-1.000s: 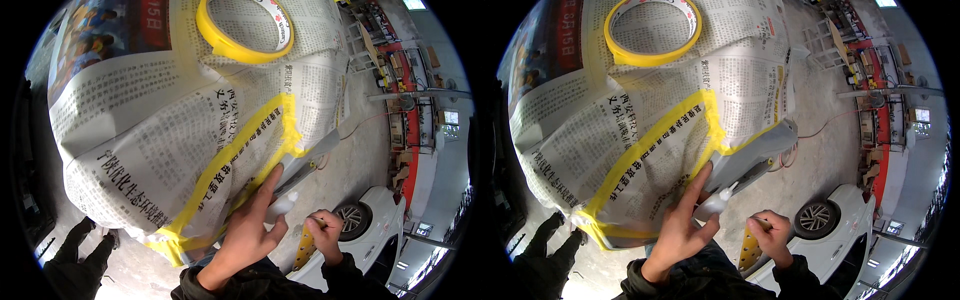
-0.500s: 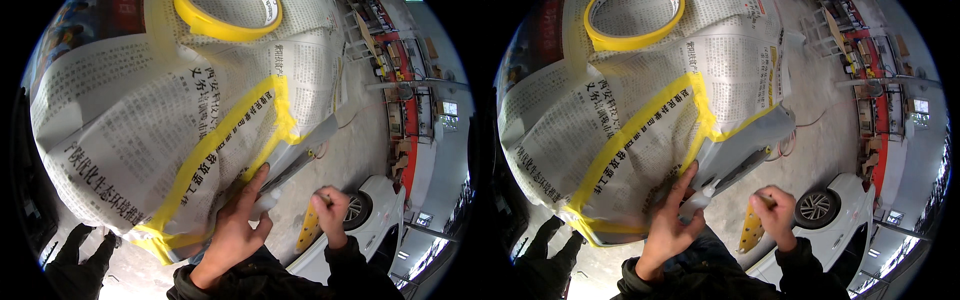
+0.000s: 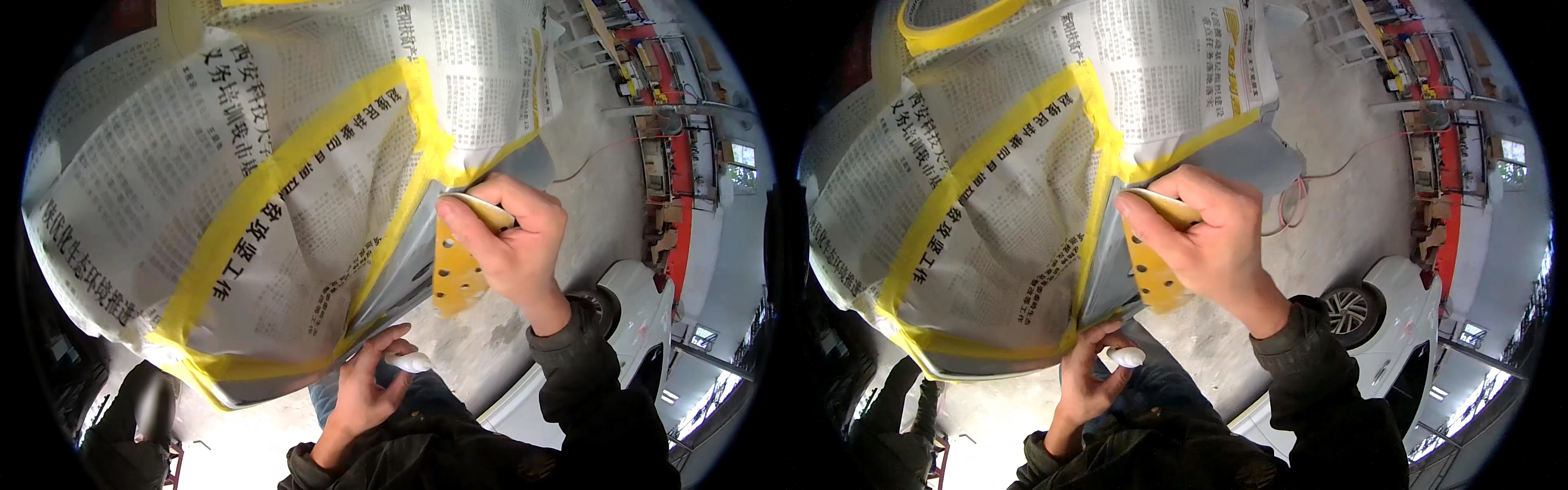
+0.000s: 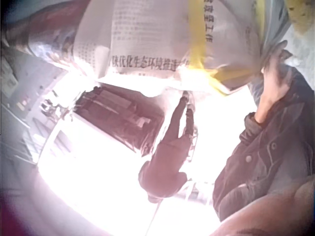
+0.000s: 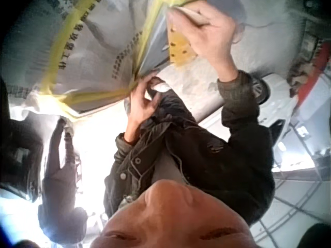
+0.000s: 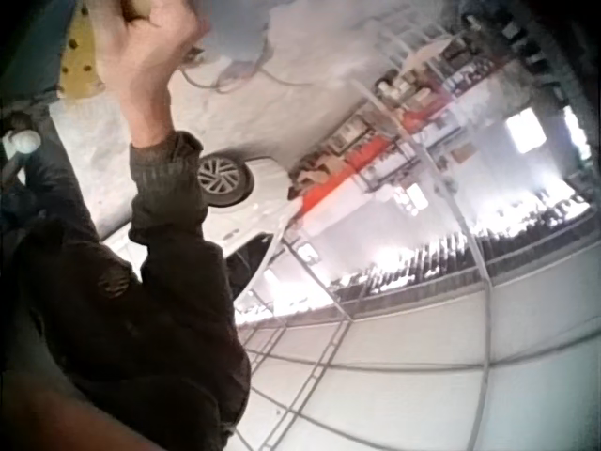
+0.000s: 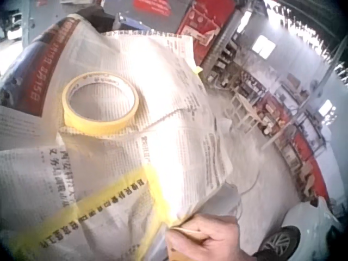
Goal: The person applies a white adhesive from a small bottle onto the edge of a car bumper that is masked with newspaper and yellow tape. They then use a yellow plastic spreader to smooth the glue along the seam. The person repeats this process of applying and spreading the adhesive along the bumper's edge.
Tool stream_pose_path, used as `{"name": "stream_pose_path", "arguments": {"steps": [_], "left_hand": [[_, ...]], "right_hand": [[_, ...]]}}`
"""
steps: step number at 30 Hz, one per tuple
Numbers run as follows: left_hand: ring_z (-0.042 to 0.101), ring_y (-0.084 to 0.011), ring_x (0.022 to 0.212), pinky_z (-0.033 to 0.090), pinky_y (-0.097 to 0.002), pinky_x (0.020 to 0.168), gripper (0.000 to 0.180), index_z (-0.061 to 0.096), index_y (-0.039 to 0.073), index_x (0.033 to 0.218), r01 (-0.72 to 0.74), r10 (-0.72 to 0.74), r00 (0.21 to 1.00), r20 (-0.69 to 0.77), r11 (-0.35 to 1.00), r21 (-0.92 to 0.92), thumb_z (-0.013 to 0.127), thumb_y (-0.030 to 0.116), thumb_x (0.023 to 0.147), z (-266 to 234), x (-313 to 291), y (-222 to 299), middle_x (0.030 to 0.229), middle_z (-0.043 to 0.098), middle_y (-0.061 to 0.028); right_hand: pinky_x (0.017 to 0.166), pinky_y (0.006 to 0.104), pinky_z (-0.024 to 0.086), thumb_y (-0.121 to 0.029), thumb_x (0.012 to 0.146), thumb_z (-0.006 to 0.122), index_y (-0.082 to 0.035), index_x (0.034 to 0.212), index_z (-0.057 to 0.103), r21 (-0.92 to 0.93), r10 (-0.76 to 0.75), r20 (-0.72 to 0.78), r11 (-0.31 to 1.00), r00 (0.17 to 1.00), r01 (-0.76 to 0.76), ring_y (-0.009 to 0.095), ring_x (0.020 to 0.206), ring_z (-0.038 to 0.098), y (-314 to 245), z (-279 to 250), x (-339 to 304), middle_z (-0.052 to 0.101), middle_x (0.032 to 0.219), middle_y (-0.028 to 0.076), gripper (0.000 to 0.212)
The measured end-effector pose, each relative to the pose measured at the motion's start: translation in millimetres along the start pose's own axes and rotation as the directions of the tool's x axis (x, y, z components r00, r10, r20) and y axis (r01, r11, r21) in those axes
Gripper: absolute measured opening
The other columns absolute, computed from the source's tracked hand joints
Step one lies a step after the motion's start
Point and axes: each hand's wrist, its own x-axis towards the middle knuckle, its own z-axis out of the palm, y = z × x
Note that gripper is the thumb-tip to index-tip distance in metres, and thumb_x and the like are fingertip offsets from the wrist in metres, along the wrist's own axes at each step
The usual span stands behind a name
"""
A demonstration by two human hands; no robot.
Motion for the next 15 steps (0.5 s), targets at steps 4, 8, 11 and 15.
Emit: {"name": "stream_pose_path", "arguments": {"steps": [4, 8, 11, 15], "left_hand": [[0.065, -0.0220, 0.096, 0.049, -0.0349, 0.089, 0.058, 0.047, -0.002, 0.131, 0.011, -0.012, 1.000, -0.002, 0.998, -0.054, 0.066, -0.010, 0.077, 2.8, -6.1, 3.1, 0.095, 0.067, -0.0118], [0.065, -0.0238, 0.098, 0.049, -0.0368, 0.090, 0.055, 0.048, -0.001, 0.128, -0.033, 0.032, 0.999, -0.025, 0.999, -0.039, 0.066, -0.011, 0.077, 3.4, -12.4, -0.2, 0.096, 0.067, -0.0128], [0.065, -0.0256, 0.098, 0.050, -0.0389, 0.091, 0.051, 0.050, -0.001, 0.123, -0.062, 0.060, 0.997, -0.048, 0.997, -0.035, 0.067, -0.012, 0.077, 6.6, -12.6, 0.5, 0.096, 0.067, -0.0130], [0.065, -0.0266, 0.100, 0.050, -0.0407, 0.093, 0.046, 0.051, -0.001, 0.120, -0.056, 0.050, 0.993, -0.111, 0.997, -0.053, 0.068, -0.011, 0.078, 7.4, -16.3, -4.4, 0.100, 0.067, -0.0144]], "right_hand": [[0.050, 0.0261, 0.043, -0.008, 0.079, 0.081, 0.002, 0.077, 0.067, 0.015, -0.029, 0.102, 1.000, 0.994, 0.027, 0.010, 0.053, 0.058, 7.0, 7.2, -20.0, 0.065, 0.064, 0.006, 0.017], [0.049, 0.0252, 0.042, -0.010, 0.079, 0.082, 0.002, 0.074, 0.066, 0.171, 0.166, -0.127, 0.975, 0.978, -0.143, 0.009, 0.051, 0.056, -4.4, 12.3, -7.4, 0.063, 0.061, 0.006, 0.020], [0.049, 0.0229, 0.041, -0.009, 0.083, 0.079, 0.003, 0.075, 0.066, 0.013, -0.095, 0.065, 0.995, 0.993, 0.094, 0.004, 0.055, 0.055, 16.2, 11.8, -30.7, 0.064, 0.062, 0.003, 0.019], [0.047, 0.0225, 0.038, -0.009, 0.085, 0.078, 0.002, 0.076, 0.067, 0.167, 0.048, -0.034, 0.985, 0.998, -0.041, 0.003, 0.055, 0.051, 4.4, 6.5, -8.7, 0.063, 0.062, -0.001, 0.017]]}}
